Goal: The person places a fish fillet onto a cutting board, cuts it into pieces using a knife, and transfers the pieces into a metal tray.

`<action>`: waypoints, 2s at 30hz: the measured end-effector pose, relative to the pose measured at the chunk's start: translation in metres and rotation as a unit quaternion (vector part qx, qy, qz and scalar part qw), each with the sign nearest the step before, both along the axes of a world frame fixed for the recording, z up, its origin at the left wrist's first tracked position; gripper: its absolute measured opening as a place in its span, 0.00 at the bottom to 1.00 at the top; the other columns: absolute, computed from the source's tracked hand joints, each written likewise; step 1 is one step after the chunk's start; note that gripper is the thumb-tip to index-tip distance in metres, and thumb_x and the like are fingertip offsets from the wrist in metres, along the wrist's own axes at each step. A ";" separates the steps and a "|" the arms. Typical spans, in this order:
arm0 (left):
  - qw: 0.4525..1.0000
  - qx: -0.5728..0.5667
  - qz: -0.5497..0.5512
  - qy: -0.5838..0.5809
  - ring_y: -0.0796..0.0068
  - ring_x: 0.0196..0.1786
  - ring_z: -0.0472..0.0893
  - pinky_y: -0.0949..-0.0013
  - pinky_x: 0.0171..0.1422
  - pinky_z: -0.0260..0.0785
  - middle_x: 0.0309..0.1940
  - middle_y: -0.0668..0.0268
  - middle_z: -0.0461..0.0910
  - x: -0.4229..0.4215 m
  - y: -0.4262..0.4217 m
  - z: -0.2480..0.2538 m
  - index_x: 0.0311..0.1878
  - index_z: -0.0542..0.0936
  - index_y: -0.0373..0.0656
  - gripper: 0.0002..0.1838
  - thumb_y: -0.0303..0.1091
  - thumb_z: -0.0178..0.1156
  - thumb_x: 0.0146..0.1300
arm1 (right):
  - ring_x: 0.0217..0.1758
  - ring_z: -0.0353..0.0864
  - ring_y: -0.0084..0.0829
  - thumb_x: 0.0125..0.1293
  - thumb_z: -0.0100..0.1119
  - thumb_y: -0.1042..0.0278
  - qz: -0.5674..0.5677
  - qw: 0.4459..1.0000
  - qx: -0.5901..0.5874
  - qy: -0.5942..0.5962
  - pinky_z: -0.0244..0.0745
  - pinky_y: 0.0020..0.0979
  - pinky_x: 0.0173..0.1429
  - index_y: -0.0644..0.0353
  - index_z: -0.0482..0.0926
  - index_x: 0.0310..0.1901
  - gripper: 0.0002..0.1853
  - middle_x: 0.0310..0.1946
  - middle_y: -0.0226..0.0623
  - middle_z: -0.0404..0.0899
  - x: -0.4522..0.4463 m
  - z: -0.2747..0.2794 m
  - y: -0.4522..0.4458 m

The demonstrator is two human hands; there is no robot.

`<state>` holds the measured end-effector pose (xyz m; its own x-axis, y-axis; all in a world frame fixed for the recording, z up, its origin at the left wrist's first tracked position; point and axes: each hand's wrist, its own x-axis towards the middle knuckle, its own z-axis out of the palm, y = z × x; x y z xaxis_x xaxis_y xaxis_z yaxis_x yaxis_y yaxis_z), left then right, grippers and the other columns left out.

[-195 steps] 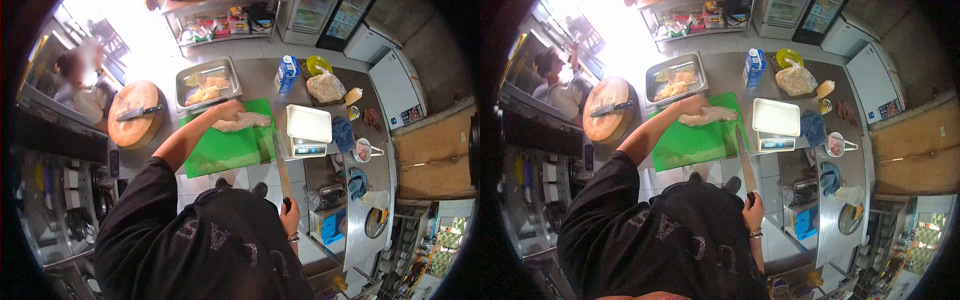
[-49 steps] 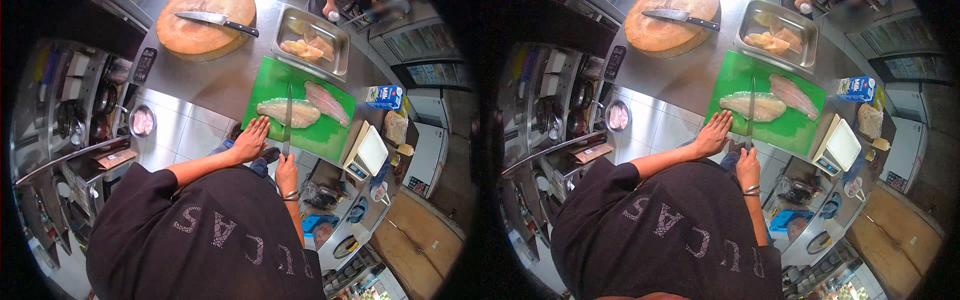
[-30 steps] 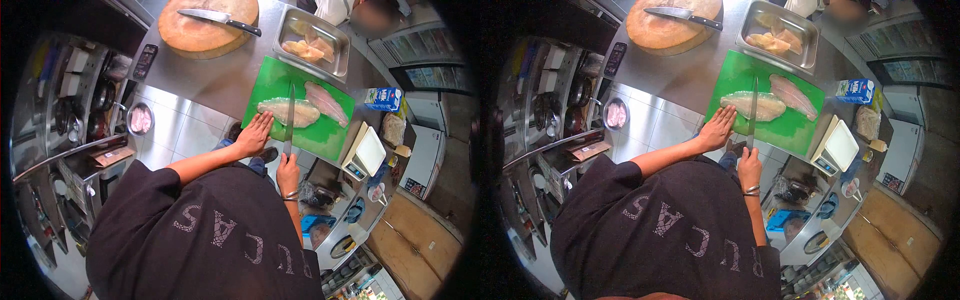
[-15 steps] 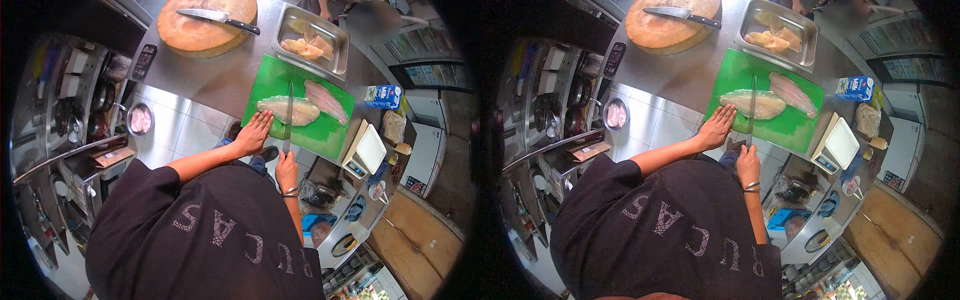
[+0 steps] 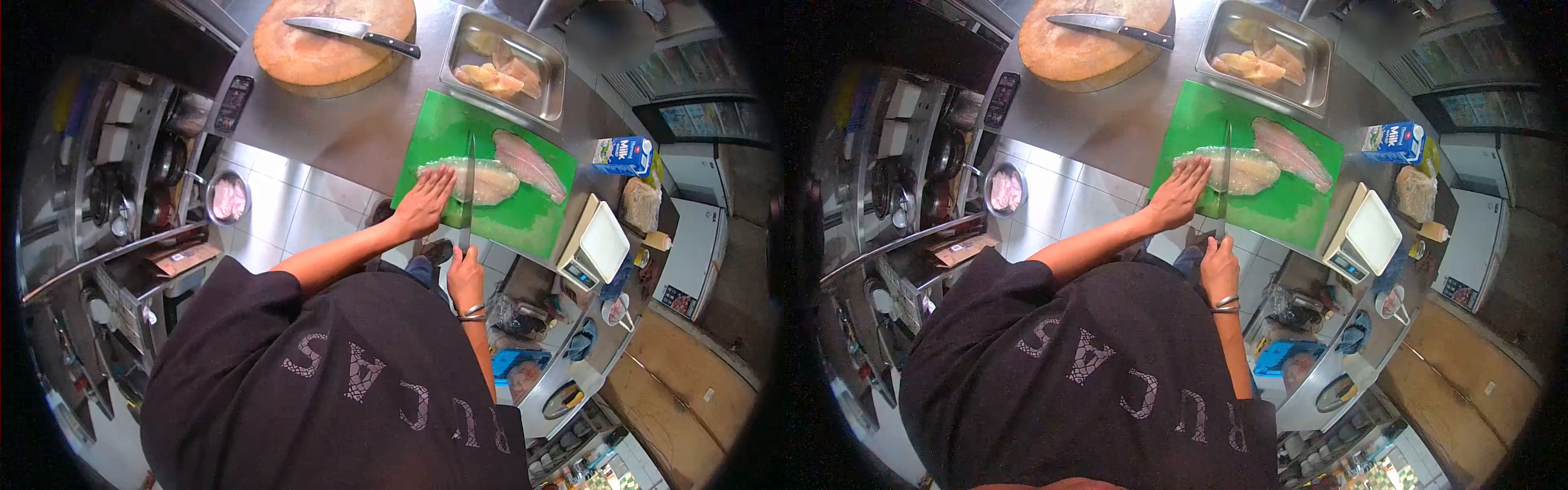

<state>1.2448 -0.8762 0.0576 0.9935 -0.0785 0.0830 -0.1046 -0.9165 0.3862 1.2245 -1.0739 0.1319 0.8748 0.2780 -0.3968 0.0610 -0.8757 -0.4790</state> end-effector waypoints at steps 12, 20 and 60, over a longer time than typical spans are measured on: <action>0.996 0.001 -0.024 -0.084 0.47 0.82 0.59 0.49 0.88 0.43 0.77 0.43 0.63 0.040 0.002 -0.043 0.75 0.65 0.30 0.32 0.28 0.47 0.68 | 0.30 0.83 0.53 0.75 0.49 0.66 -0.005 1.000 0.022 -0.019 0.80 0.51 0.32 0.67 0.76 0.40 0.12 0.38 0.58 0.77 -0.010 -0.052 -0.008; 0.998 0.059 -0.017 -0.035 0.54 0.86 0.50 0.51 0.89 0.37 0.82 0.49 0.56 0.038 -0.002 -0.026 0.80 0.57 0.31 0.31 0.31 0.43 0.77 | 0.37 0.84 0.64 0.79 0.50 0.56 -0.037 0.993 0.092 -0.067 0.78 0.58 0.39 0.68 0.68 0.51 0.19 0.31 0.61 0.83 -0.018 -0.037 -0.005; 0.995 -0.028 0.043 0.080 0.49 0.62 0.73 0.51 0.68 0.69 0.54 0.53 0.75 0.090 0.035 0.025 0.59 0.80 0.45 0.33 0.42 0.76 0.47 | 0.33 0.82 0.65 0.76 0.56 0.54 -0.054 0.998 0.011 0.026 0.72 0.59 0.35 0.62 0.74 0.39 0.17 0.27 0.59 0.82 -0.094 0.047 -0.132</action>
